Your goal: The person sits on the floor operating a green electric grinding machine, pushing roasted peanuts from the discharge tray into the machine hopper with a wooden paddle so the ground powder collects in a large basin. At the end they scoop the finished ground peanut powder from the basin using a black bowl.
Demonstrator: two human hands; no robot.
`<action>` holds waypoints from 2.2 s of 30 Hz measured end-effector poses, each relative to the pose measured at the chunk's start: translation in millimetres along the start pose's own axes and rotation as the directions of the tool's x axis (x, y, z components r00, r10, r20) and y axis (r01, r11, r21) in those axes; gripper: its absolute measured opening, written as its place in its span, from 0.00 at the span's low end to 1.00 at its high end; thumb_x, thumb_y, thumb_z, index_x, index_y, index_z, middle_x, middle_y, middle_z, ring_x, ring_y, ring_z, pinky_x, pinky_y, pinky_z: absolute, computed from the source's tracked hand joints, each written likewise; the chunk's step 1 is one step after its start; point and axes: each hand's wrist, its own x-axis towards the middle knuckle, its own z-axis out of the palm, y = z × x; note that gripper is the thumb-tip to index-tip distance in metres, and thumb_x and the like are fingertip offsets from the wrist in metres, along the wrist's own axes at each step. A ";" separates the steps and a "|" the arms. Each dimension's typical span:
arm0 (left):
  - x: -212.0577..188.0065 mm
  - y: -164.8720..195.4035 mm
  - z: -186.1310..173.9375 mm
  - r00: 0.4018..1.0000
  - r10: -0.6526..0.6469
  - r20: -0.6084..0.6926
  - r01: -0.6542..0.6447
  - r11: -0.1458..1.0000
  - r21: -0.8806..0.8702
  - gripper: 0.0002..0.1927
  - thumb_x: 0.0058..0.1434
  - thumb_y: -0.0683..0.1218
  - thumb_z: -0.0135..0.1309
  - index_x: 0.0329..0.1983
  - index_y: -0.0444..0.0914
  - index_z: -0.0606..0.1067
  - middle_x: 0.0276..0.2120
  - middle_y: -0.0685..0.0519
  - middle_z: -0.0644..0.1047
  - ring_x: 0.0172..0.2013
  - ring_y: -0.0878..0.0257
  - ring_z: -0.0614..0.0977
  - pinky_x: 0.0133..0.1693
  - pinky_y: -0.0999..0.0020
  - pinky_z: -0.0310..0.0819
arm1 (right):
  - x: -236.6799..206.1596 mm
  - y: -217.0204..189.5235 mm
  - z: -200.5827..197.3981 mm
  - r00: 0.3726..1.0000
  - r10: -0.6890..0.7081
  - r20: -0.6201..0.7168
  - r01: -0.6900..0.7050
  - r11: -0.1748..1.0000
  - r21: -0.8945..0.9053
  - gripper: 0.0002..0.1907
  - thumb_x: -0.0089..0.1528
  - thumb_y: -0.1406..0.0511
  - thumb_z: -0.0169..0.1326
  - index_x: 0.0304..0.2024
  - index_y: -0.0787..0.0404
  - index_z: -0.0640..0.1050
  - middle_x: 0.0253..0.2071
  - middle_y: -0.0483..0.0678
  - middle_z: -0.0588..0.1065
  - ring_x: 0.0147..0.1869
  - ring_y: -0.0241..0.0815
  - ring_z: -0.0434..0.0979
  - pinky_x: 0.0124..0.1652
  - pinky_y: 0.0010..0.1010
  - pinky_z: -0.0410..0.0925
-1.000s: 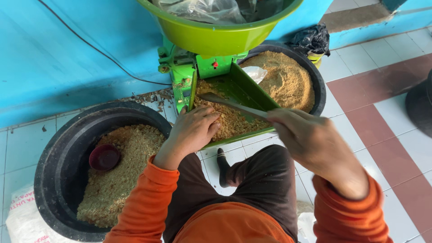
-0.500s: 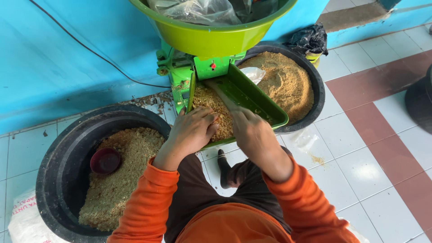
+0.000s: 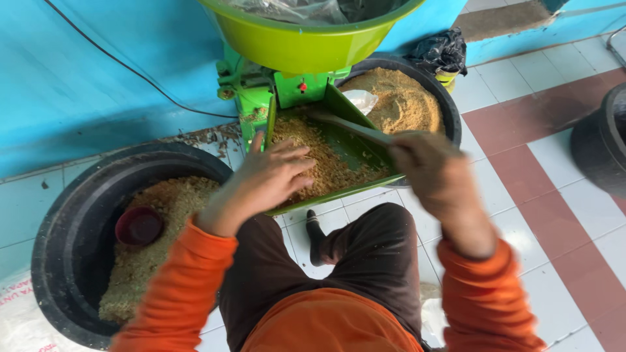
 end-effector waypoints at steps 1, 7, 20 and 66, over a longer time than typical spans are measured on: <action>2.1 -6.6 -5.4 0.997 0.060 0.055 -0.057 0.997 -0.042 0.20 0.56 0.60 0.60 0.47 0.47 0.83 0.57 0.54 0.79 0.59 0.54 0.74 0.60 0.40 0.59 | -6.5 -0.6 -17.9 1.000 0.002 -0.021 -0.002 1.000 -0.011 0.06 0.65 0.71 0.62 0.45 0.65 0.81 0.38 0.52 0.80 0.35 0.41 0.81 0.35 0.30 0.72; 26.0 -22.6 6.9 0.851 0.249 0.463 -0.228 0.968 -0.103 0.16 0.56 0.54 0.62 0.47 0.47 0.82 0.36 0.58 0.81 0.44 0.60 0.81 0.49 0.57 0.73 | -37.8 -20.7 -84.3 0.966 0.249 -0.067 -0.249 0.968 -0.004 0.08 0.64 0.74 0.62 0.46 0.68 0.81 0.36 0.52 0.81 0.34 0.35 0.79 0.31 0.25 0.68; 54.8 -46.2 10.2 0.871 -0.194 0.452 0.097 0.969 0.229 0.21 0.70 0.61 0.51 0.33 0.40 0.78 0.33 0.51 0.78 0.44 0.54 0.79 0.58 0.34 0.61 | -72.5 -5.6 -111.4 0.938 0.318 -0.141 -0.294 0.941 0.166 0.07 0.68 0.74 0.60 0.48 0.69 0.76 0.44 0.51 0.81 0.41 0.34 0.81 0.42 0.20 0.74; 1.4 -17.1 22.5 0.964 -0.249 0.091 0.234 0.961 0.150 0.10 0.63 0.46 0.52 0.35 0.35 0.80 0.47 0.41 0.78 0.69 0.36 0.62 0.61 0.16 0.44 | -11.6 -34.3 20.8 0.971 -0.228 -0.066 0.236 0.962 0.138 0.08 0.63 0.75 0.60 0.42 0.68 0.75 0.45 0.55 0.78 0.47 0.53 0.81 0.45 0.36 0.75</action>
